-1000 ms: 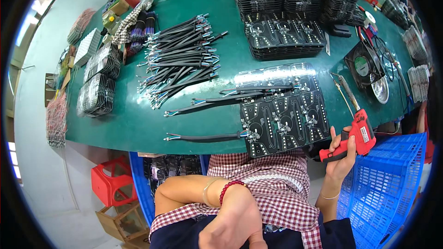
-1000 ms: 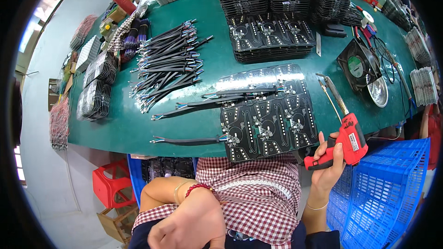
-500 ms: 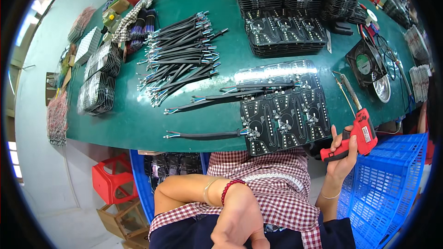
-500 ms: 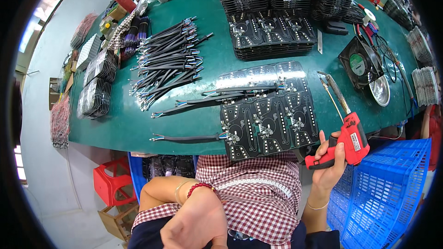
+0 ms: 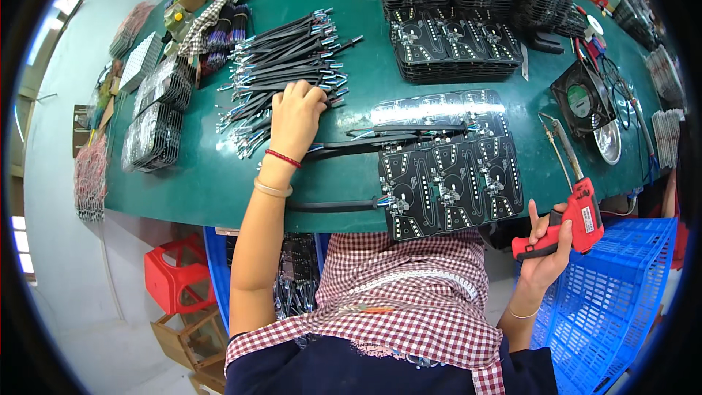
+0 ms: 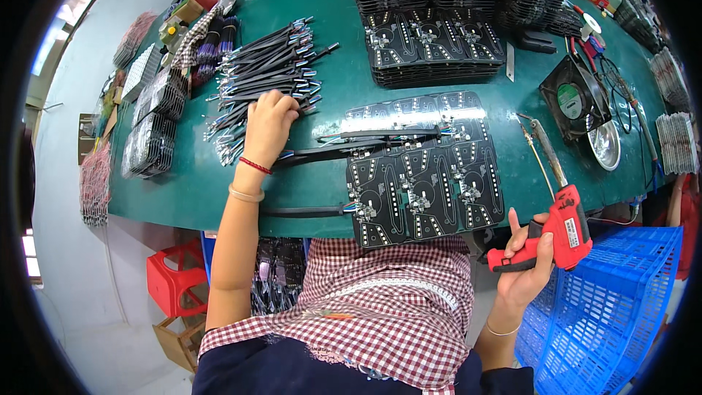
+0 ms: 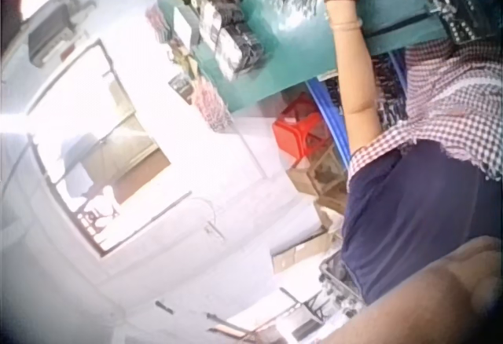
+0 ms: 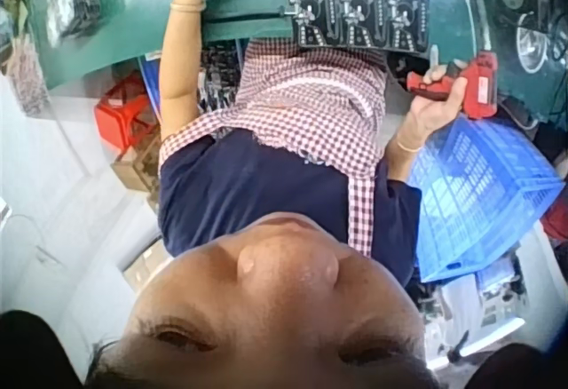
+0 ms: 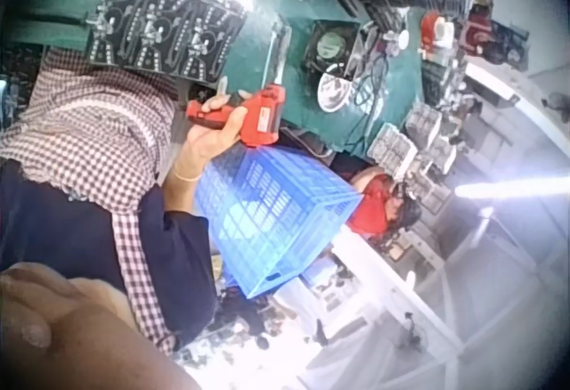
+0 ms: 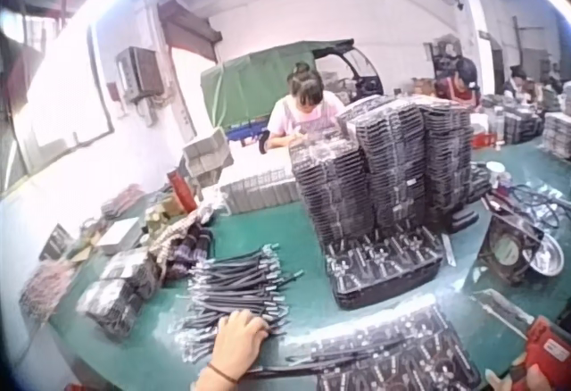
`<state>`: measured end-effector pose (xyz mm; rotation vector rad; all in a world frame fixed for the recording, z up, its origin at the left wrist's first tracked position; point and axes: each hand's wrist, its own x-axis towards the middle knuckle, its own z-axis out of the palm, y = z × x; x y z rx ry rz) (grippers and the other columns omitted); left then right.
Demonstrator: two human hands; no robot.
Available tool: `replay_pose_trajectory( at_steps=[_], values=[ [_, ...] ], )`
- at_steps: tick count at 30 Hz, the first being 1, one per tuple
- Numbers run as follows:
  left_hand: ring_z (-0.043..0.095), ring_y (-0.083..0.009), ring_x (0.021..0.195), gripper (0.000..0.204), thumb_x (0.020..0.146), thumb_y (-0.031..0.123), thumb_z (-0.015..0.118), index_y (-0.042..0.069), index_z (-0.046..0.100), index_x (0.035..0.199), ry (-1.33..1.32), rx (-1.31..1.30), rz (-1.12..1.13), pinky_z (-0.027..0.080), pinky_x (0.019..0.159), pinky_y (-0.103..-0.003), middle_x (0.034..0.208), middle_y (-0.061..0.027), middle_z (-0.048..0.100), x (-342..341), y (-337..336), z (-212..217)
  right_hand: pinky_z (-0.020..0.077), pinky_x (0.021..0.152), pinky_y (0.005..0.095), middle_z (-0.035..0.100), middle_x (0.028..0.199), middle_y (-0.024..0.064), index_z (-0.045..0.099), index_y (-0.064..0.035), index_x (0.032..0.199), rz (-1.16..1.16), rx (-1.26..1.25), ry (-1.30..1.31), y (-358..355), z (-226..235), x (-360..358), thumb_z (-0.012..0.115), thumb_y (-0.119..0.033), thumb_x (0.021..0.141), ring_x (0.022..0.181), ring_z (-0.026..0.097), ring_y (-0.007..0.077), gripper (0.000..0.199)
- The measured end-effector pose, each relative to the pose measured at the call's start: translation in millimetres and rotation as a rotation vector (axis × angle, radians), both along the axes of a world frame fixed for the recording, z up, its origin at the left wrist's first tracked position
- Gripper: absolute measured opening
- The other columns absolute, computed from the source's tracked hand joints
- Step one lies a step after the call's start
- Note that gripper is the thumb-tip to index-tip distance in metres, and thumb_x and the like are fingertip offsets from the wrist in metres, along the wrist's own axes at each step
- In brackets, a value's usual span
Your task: The person places circuit board panels on a work table, positions wires onto the panels, and solders the wire leads to the circuit boards using a soldering iron.
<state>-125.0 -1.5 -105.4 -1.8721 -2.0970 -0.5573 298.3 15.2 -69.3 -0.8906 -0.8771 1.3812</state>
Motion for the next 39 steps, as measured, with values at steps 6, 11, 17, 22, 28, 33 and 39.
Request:
replay_pose_trajectory(
  at_steps=[6,11,17,22,28,33,39],
  values=[
    [0.056,-0.0164,0.06,0.023,0.079,-0.007,0.058,0.003,0.061,0.099,-0.701,0.369,-0.172,0.046,0.056,-0.026,0.081,-0.008,0.057,42.6,-11.7,58.7,0.0424,0.095,0.0413,0.047,0.06,0.0047,0.044,-0.0002,0.112,0.043,0.043,-0.112,-6.3,6.6,0.0,0.041,-0.028,0.097,0.048,0.044,0.0097,0.032],
    [0.057,-0.0166,0.062,0.038,0.069,-0.004,0.06,0.009,0.065,0.104,-0.345,-0.113,-0.625,0.048,0.051,-0.029,0.084,-0.0052,0.056,115.2,-36.4,56.0,0.0415,0.048,0.0252,0.048,0.06,0.0053,0.044,0.0012,0.112,0.188,0.039,-0.309,-18.4,10.8,5.1,0.047,-0.034,0.094,0.047,0.044,0.0106,0.04],
    [0.053,-0.0153,0.069,0.039,0.073,0.004,0.056,0.001,0.058,0.112,-0.278,-0.092,-0.744,0.048,0.057,-0.028,0.082,-0.0046,0.049,144.4,-33.4,19.1,0.0437,0.047,0.026,0.051,0.06,0.0078,0.046,0.0052,0.112,0.33,-0.109,-0.271,-38.3,1.7,23.8,0.054,-0.027,0.09,0.047,0.046,0.0113,0.04],
    [0.056,-0.0184,0.067,0.044,0.069,0.002,0.058,0.001,0.061,0.113,-0.194,0.015,-0.701,0.048,0.058,-0.029,0.09,-0.0096,0.057,147.6,-28.2,13.3,0.042,0.045,0.0251,0.052,0.06,0.0082,0.048,0.0053,0.111,0.368,-0.162,-0.268,-44.4,-7.7,30.4,0.053,-0.023,0.09,0.047,0.047,0.0115,0.035],
    [0.051,-0.0162,0.073,0.041,0.068,0.007,0.058,-0.003,0.06,0.108,-0.114,-0.115,-0.694,0.048,0.06,-0.025,0.091,-0.0075,0.052,145.8,-34.2,7.0,0.0405,0.044,0.0245,0.051,0.059,0.0079,0.047,0.0044,0.11,0.417,-0.188,-0.324,-50.9,-14.6,33.1,0.054,-0.025,0.09,0.047,0.046,0.0114,0.036],
    [0.052,-0.0145,0.072,0.04,0.069,0.005,0.058,0.0,0.061,0.108,-0.139,-0.089,-0.647,0.046,0.053,-0.023,0.088,-0.0063,0.049,146.5,-32.7,6.7,0.0399,0.043,0.0244,0.05,0.058,0.0076,0.046,0.0041,0.111,0.475,-0.162,-0.444,-51.5,-18.3,33.3,0.054,-0.027,0.091,0.046,0.045,0.0115,0.037],
    [0.058,-0.0194,0.073,0.039,0.071,0.005,0.057,0.002,0.062,0.109,-0.206,-0.158,-0.622,0.049,0.056,-0.028,0.089,-0.0093,0.053,149.0,-34.1,9.0,0.0378,0.044,0.023,0.052,0.06,0.0081,0.048,0.0043,0.109,0.481,-0.148,-0.441,-52.4,-18.9,29.0,0.055,-0.025,0.09,0.047,0.046,0.0111,0.036]
  ],
)
